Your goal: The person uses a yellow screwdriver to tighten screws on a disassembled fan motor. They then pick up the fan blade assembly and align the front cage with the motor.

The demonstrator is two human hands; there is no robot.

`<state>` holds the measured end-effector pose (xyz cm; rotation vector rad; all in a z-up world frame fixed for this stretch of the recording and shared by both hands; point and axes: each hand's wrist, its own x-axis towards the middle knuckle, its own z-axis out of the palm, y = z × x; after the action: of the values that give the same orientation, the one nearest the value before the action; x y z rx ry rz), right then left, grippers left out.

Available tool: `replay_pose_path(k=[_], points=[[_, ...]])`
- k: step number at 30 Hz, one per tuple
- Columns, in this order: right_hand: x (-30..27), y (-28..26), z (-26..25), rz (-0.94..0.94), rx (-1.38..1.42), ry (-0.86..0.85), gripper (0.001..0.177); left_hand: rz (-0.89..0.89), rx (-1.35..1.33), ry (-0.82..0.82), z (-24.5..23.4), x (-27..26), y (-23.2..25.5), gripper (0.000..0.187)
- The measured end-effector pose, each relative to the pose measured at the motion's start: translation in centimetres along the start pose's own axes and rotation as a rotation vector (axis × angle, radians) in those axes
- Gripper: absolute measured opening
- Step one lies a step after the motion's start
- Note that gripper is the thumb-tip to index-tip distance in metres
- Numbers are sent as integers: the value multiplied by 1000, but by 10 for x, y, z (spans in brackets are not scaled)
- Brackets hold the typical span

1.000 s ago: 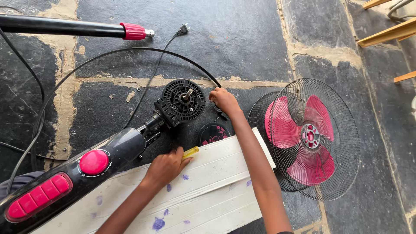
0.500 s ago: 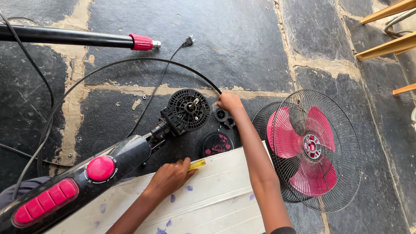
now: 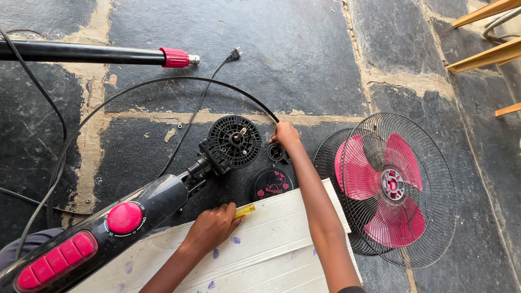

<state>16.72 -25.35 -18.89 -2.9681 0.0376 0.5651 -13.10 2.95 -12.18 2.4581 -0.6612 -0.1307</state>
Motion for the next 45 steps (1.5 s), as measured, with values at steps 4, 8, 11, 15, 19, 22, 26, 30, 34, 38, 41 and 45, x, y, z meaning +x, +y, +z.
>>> replay_pose_path(k=[4,8,11,15,19,22,26,30,34,38,41,45], points=[[12,12,12,19,138,-55,26,-11,47,-43,-3,2,2,36],[11,10,4,-77,256,57,19,152,166,193,-25,0,17,34],[-2,-2,-45,-21,543,74,18,195,295,251,-53,0,28,31],[-72,-37,-139,-225,821,250,16,135,451,629,-96,20,12,26],[-189,-90,-184,-505,725,310,21,-273,119,731,-122,65,-24,28],[-238,-133,-186,-688,607,201,11,-430,86,762,-118,77,-44,28],[-244,-176,-182,-860,252,287,12,-539,-10,672,-106,78,-53,26],[-227,-199,-176,-947,33,418,12,-573,-66,624,-104,81,-51,28],[-218,-203,-167,-907,-30,387,10,-566,-117,654,-104,80,-51,28],[-212,-209,-161,-842,-112,318,10,-605,-194,636,-109,82,-52,28],[-209,-210,-160,-837,-140,357,11,-609,-193,640,-111,83,-51,29],[-206,-207,-160,-849,-143,402,14,-618,-206,615,-111,83,-53,29]])
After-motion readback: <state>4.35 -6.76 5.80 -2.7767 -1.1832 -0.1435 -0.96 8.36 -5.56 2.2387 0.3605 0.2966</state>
